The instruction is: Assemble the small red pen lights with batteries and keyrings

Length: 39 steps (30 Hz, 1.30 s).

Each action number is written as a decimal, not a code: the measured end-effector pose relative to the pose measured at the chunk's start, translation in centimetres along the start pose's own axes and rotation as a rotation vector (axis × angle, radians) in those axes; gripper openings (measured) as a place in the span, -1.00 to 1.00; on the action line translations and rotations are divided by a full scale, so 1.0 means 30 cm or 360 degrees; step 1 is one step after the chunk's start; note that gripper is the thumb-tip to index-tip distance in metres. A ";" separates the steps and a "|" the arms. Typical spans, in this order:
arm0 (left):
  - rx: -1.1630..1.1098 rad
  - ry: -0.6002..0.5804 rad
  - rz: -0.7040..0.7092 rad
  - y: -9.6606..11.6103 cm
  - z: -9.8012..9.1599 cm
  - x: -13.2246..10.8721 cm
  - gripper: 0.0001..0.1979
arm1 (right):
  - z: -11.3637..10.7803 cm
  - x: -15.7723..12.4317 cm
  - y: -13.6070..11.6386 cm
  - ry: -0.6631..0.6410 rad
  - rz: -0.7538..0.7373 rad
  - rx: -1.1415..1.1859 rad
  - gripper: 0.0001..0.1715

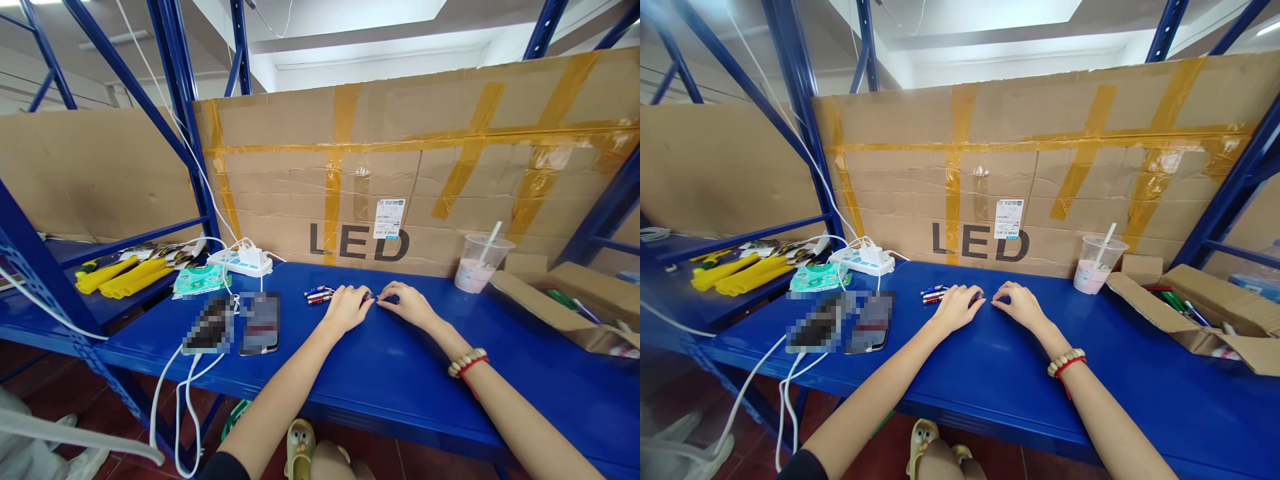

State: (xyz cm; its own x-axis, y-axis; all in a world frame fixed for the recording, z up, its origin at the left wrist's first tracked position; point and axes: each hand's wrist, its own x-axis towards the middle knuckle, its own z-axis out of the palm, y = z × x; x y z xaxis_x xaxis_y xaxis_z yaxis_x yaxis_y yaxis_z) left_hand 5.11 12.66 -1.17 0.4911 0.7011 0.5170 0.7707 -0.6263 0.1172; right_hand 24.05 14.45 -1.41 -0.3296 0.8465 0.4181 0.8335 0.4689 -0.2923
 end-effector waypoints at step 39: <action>0.0142 0.0011 -0.0040 -0.025 0.019 0.006 -0.73 | 0.046 0.006 0.003 0.0010 0.0010 -0.0031 -0.59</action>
State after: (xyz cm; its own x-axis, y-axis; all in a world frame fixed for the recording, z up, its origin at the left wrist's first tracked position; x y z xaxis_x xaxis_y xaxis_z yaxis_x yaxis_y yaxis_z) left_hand 4.86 13.45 -1.66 0.4686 0.7137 0.5207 0.8160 -0.5755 0.0544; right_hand 23.45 14.98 -2.53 -0.3214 0.8479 0.4215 0.8441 0.4583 -0.2782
